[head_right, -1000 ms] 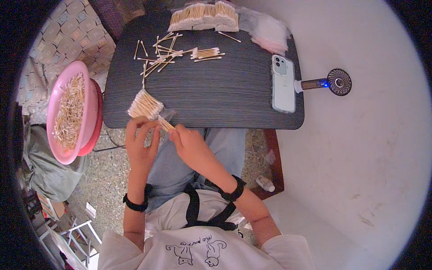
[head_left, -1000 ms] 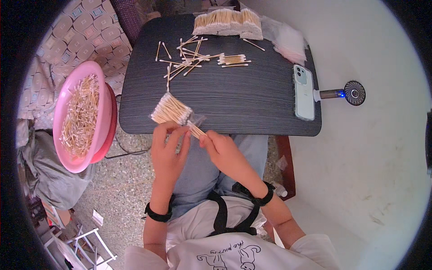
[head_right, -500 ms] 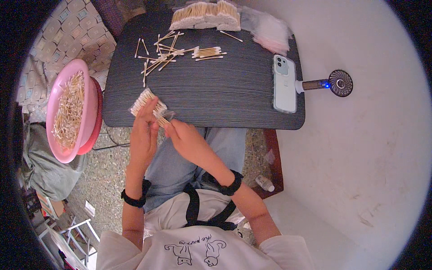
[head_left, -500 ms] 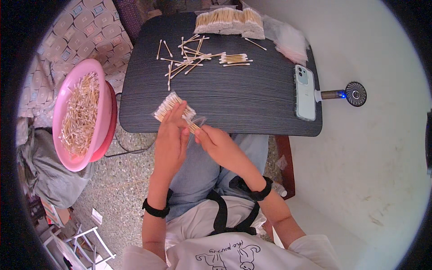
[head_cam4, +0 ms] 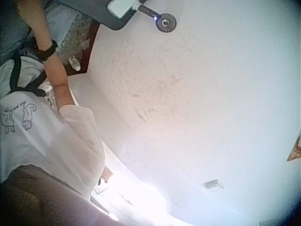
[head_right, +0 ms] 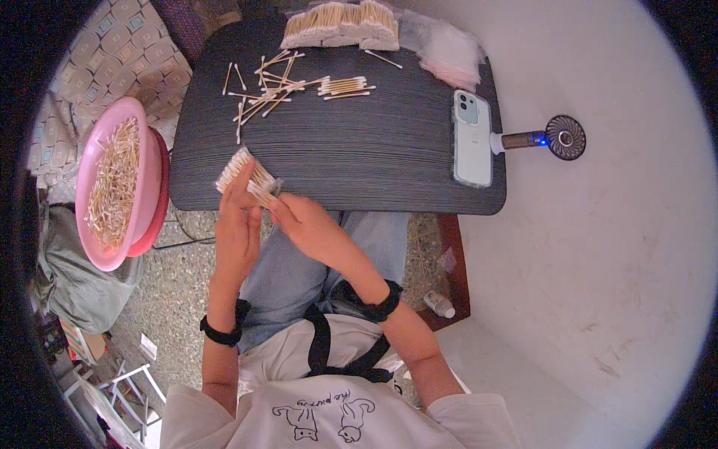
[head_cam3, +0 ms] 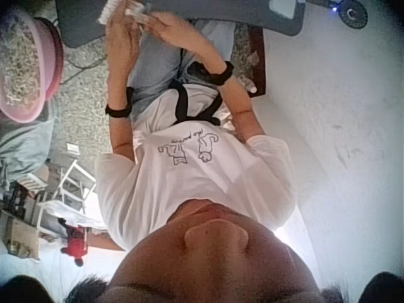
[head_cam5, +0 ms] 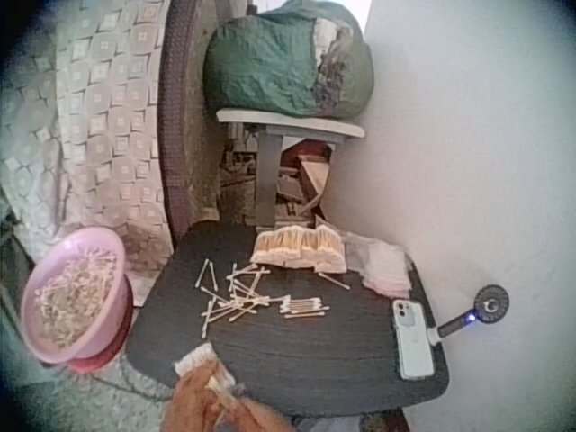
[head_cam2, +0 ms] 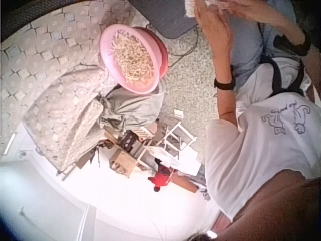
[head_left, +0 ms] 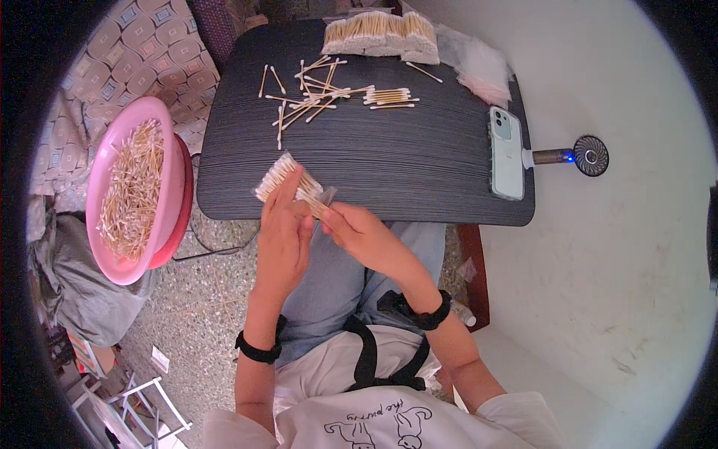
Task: Packing cotton swabs into small plastic bags and organizing them on a table.
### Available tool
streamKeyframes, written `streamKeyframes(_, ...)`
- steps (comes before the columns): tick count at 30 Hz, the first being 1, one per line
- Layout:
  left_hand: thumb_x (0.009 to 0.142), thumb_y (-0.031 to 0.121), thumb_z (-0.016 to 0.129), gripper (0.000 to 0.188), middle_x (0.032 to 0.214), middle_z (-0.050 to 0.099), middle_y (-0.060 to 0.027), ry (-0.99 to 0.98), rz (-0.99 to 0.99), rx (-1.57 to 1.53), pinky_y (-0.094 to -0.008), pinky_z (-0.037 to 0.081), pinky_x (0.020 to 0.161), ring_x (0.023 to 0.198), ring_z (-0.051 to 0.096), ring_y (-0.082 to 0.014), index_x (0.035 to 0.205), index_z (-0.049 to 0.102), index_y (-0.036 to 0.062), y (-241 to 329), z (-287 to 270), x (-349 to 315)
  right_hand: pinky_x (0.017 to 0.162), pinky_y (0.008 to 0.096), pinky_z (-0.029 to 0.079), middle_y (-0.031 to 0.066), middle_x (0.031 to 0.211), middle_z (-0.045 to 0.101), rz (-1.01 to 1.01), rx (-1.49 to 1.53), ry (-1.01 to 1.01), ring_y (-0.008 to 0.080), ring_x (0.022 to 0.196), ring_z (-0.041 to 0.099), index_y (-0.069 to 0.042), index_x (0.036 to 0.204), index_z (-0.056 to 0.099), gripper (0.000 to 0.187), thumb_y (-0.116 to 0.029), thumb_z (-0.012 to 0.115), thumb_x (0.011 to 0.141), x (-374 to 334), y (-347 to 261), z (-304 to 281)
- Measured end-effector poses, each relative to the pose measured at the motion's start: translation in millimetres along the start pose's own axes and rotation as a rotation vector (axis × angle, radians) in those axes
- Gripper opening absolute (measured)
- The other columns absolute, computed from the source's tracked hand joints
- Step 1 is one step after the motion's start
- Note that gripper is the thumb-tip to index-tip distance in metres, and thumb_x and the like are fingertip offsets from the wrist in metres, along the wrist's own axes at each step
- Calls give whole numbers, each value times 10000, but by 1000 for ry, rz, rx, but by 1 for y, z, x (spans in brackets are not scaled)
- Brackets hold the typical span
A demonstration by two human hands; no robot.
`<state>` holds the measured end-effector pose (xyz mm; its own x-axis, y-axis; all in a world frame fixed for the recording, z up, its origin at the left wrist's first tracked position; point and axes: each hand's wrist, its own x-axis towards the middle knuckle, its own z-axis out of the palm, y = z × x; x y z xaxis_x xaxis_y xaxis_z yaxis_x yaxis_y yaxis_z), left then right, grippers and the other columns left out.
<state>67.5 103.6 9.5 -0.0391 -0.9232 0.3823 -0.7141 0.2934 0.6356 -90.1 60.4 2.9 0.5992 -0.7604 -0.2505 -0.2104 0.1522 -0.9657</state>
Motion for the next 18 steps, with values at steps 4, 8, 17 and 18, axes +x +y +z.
streamKeyframes(4,1008,319,384,316,1389,435,-260,-1,-9,9,-485,310,1058,1252,454,-411,968,501,29,-1,0,-1,616,383,449,154,717,601,-98,-121,119,296,652,581,13,857,558,326,-258,441,993,0,-4,6)
streamKeyframes(8,1005,298,393,298,1391,431,-263,34,-13,-43,-484,302,1064,1264,442,-407,973,502,23,-4,3,-4,655,389,468,199,792,639,-66,-305,183,325,721,628,33,904,565,303,-238,458,988,-3,-7,9)
streamKeyframes(17,1009,336,381,360,1450,394,-190,-12,-2,66,-456,295,1077,1307,379,-417,909,514,17,-3,3,-5,684,403,478,204,823,646,-73,-234,159,370,771,636,24,934,539,275,-234,458,985,-7,-6,6)
streamKeyframes(18,1009,324,385,335,1451,394,-185,-17,-7,69,-453,304,1074,1309,380,-414,934,512,23,-3,2,-6,684,403,478,204,823,646,-74,-233,158,370,771,636,24,934,539,275,-234,458,985,-7,-8,5)
